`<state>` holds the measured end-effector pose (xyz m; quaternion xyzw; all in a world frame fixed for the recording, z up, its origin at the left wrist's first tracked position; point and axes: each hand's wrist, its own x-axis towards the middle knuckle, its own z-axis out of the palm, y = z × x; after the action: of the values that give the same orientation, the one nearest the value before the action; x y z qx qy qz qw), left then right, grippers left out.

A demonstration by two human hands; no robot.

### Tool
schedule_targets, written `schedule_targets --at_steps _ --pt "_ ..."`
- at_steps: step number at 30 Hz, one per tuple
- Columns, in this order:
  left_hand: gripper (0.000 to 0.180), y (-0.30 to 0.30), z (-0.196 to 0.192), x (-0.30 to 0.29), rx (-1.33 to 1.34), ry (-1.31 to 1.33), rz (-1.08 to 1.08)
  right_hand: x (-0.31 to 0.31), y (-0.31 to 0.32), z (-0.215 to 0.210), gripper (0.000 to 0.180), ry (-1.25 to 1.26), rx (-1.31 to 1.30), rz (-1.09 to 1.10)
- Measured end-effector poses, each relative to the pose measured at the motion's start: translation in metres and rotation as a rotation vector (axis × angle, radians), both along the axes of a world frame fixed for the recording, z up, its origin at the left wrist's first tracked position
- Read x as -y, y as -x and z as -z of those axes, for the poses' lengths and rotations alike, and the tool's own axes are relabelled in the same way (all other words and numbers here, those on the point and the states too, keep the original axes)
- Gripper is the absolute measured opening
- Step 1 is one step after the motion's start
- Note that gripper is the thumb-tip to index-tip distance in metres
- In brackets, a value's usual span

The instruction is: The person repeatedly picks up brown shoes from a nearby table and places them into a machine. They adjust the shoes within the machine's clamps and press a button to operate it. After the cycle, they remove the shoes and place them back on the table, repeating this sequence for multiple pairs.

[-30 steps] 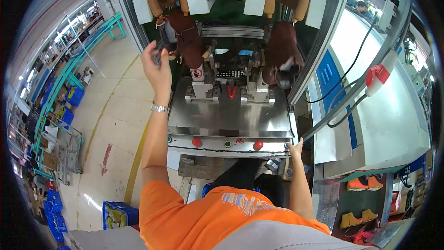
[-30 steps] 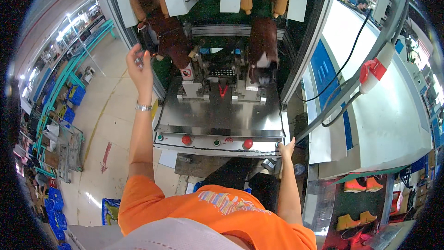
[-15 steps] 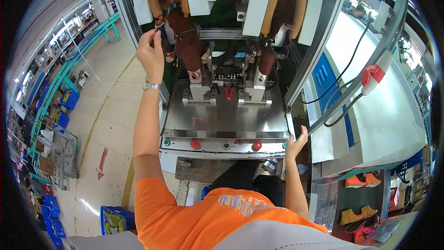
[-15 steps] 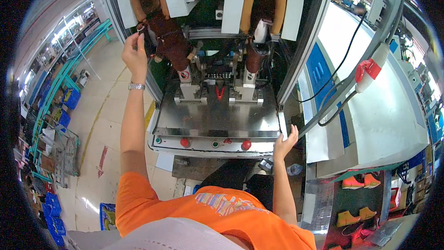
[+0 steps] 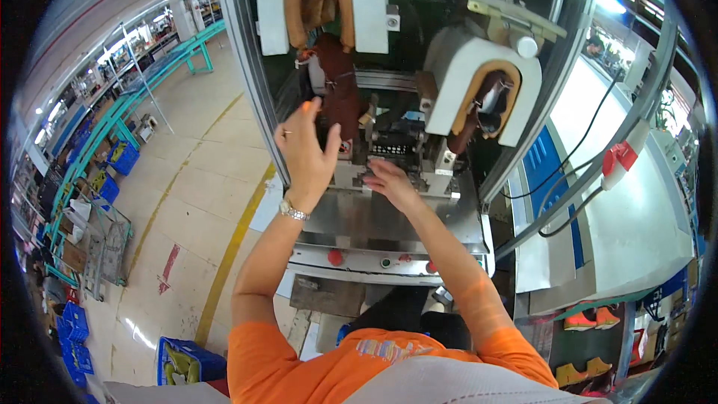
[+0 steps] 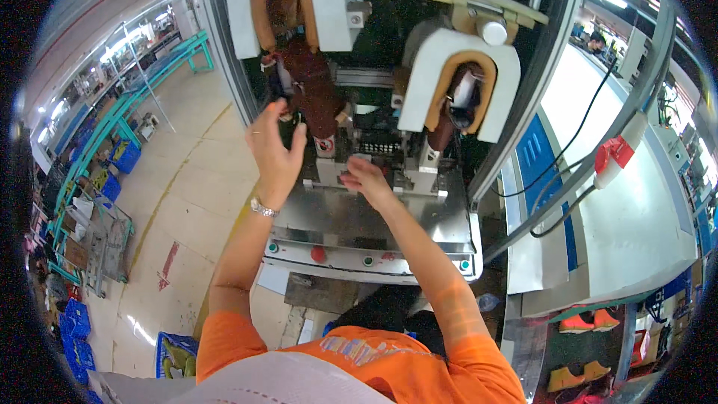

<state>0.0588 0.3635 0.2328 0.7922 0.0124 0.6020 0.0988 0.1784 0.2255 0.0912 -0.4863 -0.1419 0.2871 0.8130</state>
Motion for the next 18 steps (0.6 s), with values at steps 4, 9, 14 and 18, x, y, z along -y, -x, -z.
schedule_targets --at_steps 4,9,14,18 --pt "0.044 -0.001 -0.006 -0.011 -0.177 -0.131 -0.061 -0.073 -0.042 -0.016 0.025 -0.311 -0.377 -0.002" --pt "0.038 -0.012 -0.01 -0.014 -0.189 -0.152 -0.04 -0.107 -0.072 0.019 0.02 -0.444 -0.348 -0.066" --pt "0.032 -0.017 -0.01 -0.022 -0.12 -0.146 0.021 -0.153 -0.04 0.025 0.015 -0.627 -0.356 -0.032" --pt "0.032 -0.022 -0.006 -0.027 -0.068 -0.141 0.014 -0.153 -0.031 0.024 0.016 -0.63 -0.337 -0.059"
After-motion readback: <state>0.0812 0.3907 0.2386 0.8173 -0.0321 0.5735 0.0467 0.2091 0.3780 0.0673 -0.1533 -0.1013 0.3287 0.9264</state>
